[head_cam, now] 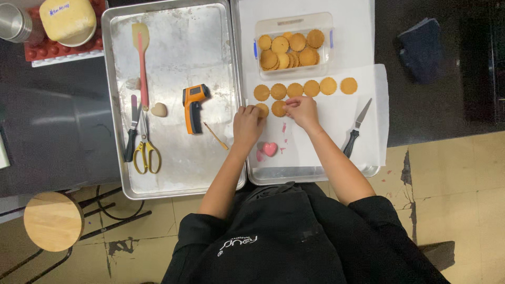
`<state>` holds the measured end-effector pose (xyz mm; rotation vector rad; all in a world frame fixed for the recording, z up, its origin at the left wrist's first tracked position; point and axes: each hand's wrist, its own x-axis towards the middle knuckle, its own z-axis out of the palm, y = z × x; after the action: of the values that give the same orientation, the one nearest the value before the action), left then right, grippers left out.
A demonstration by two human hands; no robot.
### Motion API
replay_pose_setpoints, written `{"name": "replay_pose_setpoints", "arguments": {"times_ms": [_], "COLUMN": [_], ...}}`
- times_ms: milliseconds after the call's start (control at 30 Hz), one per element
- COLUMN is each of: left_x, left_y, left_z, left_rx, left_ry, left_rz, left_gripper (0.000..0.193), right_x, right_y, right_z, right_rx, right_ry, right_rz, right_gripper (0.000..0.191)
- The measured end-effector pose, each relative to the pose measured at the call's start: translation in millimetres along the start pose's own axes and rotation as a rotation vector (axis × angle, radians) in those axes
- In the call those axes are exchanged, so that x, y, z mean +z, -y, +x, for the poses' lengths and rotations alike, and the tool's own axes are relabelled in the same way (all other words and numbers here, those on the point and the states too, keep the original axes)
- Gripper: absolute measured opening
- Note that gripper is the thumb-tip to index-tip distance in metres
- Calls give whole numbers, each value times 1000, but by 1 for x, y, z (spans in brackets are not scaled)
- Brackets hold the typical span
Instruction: The person shapes a pink heart-shaped item with a spatula, places it on a tray, and stores pink liquid in a refrigerator. Then the person opens a container of round biscuits and arranges them in rows on a baking sheet.
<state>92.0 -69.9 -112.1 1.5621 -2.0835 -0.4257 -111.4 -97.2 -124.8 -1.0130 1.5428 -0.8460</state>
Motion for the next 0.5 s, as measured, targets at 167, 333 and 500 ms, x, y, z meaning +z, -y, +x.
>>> {"name": "replay_pose_setpoints", "arguments": {"times_ms": [167, 333, 500], "left_x": [6, -1, -9], "left_y": [-2, -5, -5], "left_z": [2, 0, -2], "left_rx": [12, 53, 31], "left_ry": [3, -51, -39], "left_rz": [-2, -136, -195], "left_gripper": [18, 26, 32], "right_x": [-1, -20, -40], "right_y": [1, 29, 80], "right_z": [-1, 12, 72], "right_rx": [-187, -335, -533], "right_ry": [-126, -251, -257], "right_rz": [-401, -274, -421], "right_gripper": [22, 14, 11]}}
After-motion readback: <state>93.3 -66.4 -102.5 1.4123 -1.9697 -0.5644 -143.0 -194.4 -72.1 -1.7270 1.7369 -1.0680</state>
